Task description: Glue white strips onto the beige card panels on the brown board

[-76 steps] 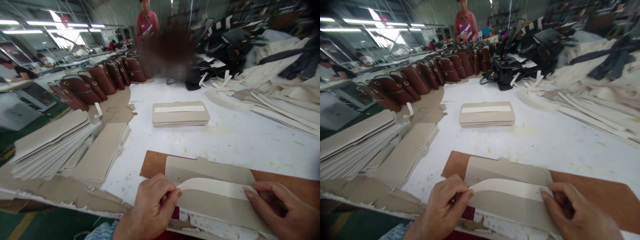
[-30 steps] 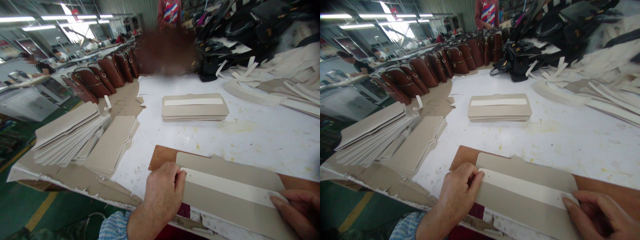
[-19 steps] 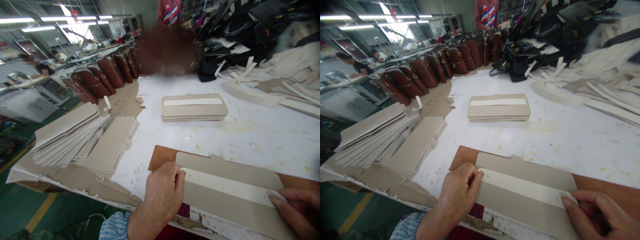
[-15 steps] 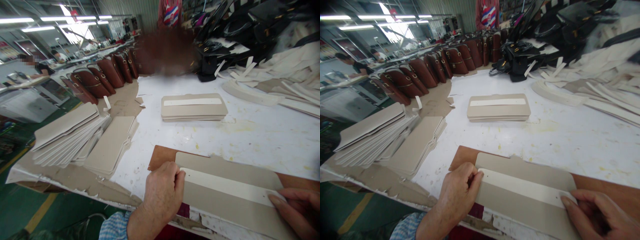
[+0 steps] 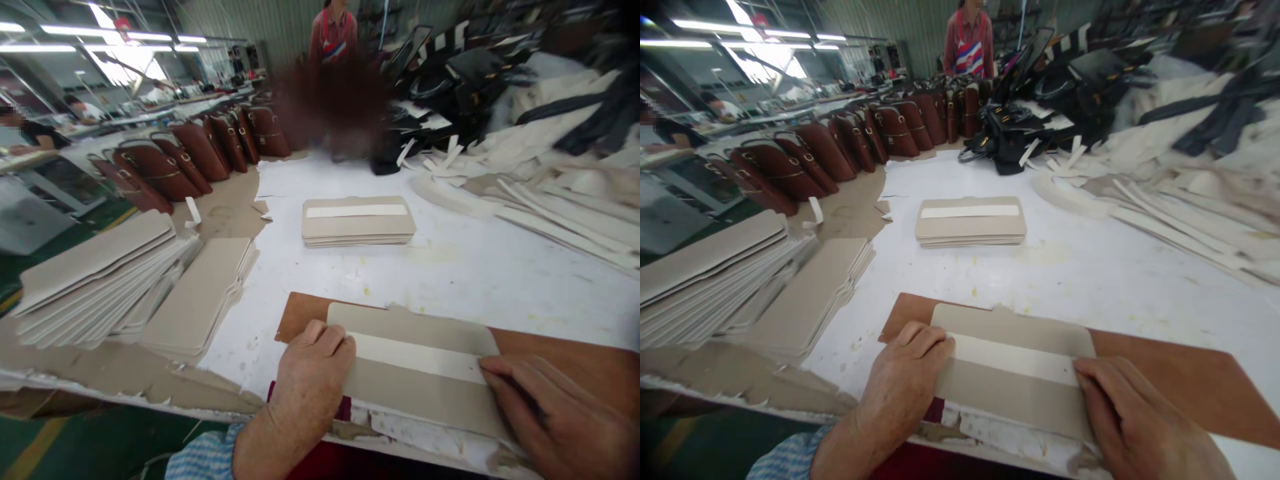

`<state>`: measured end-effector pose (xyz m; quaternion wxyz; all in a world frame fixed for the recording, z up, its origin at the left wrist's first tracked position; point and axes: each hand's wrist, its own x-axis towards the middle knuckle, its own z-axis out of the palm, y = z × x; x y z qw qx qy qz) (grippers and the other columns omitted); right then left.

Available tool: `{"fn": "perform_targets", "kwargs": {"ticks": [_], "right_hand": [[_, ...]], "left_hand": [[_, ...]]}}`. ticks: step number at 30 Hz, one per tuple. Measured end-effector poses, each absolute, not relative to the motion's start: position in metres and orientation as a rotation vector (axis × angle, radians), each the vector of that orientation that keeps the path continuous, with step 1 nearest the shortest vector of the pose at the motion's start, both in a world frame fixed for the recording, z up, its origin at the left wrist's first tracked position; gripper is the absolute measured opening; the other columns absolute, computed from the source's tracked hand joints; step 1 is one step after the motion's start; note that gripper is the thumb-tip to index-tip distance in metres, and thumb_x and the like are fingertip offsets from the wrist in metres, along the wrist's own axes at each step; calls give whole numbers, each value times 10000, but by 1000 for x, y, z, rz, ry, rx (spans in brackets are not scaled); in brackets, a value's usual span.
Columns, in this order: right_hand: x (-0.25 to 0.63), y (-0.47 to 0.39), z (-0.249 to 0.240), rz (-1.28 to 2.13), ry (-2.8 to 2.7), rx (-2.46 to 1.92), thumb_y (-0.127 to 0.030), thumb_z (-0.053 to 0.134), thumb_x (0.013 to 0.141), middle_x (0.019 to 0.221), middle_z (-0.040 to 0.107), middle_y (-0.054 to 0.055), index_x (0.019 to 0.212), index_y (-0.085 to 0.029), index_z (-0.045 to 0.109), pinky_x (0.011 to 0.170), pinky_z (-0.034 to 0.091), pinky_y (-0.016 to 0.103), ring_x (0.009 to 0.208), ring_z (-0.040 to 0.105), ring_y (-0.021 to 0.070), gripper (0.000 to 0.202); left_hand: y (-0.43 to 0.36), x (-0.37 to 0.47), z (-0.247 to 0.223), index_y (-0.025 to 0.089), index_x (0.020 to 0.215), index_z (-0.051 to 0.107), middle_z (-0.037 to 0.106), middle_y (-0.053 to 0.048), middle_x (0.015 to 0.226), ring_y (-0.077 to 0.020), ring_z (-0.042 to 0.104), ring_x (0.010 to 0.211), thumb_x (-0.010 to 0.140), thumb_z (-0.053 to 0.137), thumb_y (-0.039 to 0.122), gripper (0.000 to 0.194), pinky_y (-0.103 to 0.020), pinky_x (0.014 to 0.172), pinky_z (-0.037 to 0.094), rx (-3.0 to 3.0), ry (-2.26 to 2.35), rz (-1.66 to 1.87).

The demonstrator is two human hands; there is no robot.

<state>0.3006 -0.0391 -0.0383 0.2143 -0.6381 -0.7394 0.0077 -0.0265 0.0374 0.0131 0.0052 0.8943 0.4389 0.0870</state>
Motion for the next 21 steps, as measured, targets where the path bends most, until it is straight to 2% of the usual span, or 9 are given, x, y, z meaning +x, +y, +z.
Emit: {"fn": "perform_targets", "kwargs": {"ticks": [3,5,6,9,11,13,16,19,21], "right_hand": [[298,-37,-22,-180,-2255,-1627,-303,405,1091,1148,743,60,1240,-259,578,733,672,307,943,772,211,233],[293,-34,-10,-278,-2307,-1589,-208,399,1062,1129,746,76,1265,-225,569,695,671,271,933,779,209,266],[289,-34,-5,-323,-2312,-1590,-163,385,1034,1114,743,91,1280,-206,569,622,662,262,898,782,215,310],[276,-36,3,-412,-2333,-1587,-48,377,901,1034,707,105,1327,-168,578,381,547,223,655,736,186,486],[270,-39,2,-410,-2378,-1574,-9,400,814,993,671,87,1344,-168,593,360,531,213,548,678,154,586],[268,-43,-1,-417,-2385,-1586,2,417,771,994,656,89,1333,-170,608,402,573,231,554,676,159,618],[269,-48,-10,-481,-2374,-1613,11,412,776,1093,677,145,1357,-139,590,505,646,280,749,744,231,626],[276,-54,-20,-521,-2464,-1606,10,401,813,1241,672,202,1427,-81,546,745,710,371,1044,730,323,638],[281,-59,-26,-522,-2546,-1602,-7,396,840,1331,646,227,1468,-46,520,899,691,445,1180,677,370,642]], "left_hand": [[32,-23,26,138,1204,727,740,-89,1069,-308,650,956,927,713,130,277,-487,810,612,2825,1364,81],[27,-19,33,137,1348,687,740,-116,1120,-338,662,1001,1000,688,306,386,-544,833,610,2831,1364,55],[25,-17,35,149,1406,662,739,-130,1142,-349,667,1021,1019,675,433,480,-559,843,608,2839,1351,55],[21,-10,34,196,1489,625,741,-174,1152,-373,683,1041,870,686,783,855,-560,850,610,2883,1297,11],[20,-7,29,211,1501,623,739,-211,1160,-400,689,1063,749,687,884,1011,-571,854,613,2913,1287,-45],[19,-6,24,202,1489,639,733,-249,1192,-422,695,1083,718,678,910,1048,-583,855,618,2945,1291,-73],[19,-8,20,165,1448,675,732,-280,1217,-430,712,1077,740,698,880,1006,-581,844,634,3013,1294,-44],[18,-13,20,130,1381,720,742,-280,1225,-426,729,1061,733,746,853,971,-580,850,649,3064,1308,38],[17,-17,20,98,1326,747,749,-281,1230,-420,740,1052,730,761,848,959,-570,860,659,3090,1303,99]]}}
